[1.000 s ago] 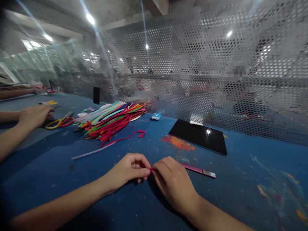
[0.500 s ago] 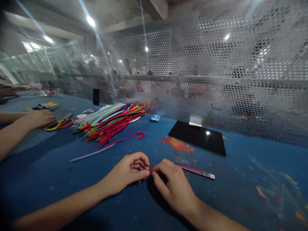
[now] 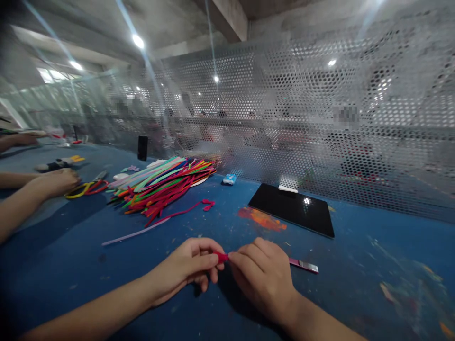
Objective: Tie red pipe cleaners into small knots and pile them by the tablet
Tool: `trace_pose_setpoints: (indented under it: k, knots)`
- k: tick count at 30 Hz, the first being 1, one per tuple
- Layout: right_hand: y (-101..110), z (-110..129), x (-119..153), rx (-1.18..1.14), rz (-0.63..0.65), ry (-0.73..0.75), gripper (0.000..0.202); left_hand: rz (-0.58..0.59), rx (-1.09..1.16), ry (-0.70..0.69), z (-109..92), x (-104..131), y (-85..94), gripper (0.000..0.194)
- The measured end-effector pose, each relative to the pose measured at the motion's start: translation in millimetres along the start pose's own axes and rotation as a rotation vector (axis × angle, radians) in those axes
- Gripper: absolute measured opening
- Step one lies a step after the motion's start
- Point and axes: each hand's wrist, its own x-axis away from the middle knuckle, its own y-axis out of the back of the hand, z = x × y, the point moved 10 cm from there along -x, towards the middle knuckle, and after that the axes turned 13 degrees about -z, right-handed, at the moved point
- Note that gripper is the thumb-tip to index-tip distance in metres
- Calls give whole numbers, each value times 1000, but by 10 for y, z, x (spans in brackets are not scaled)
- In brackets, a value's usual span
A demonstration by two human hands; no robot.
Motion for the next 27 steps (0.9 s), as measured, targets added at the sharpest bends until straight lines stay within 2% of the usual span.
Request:
trace_pose_setpoints:
  k: [2,4,9,14,18,21,27]
  knots:
    - [-27,-56,9,-11,-23,-78,10,-94,-49,-49,-34,-26,72,23]
    - [-53,-73,18,-16,-23,-112,8,-124,-92,-67,-34,-48,98,22]
    - [-123,-68,22,-33,62,-158,7,-114,-133,-100,-41,-53,97,23]
    - [-129,-24,20,-43,78,-165,7,-102,-266,-167,-106,-11,80,18]
    - [-179,-95,63,-83,130,-251,9,-113,-266,-205,-156,-6,86,22]
    - [-188,-171,86,-106,141,-319,10,-130,-183,-194,-159,-25,113,30]
    - [-176,-182,82,-94,123,-317,11,-112,-157,-102,-40,-57,116,26]
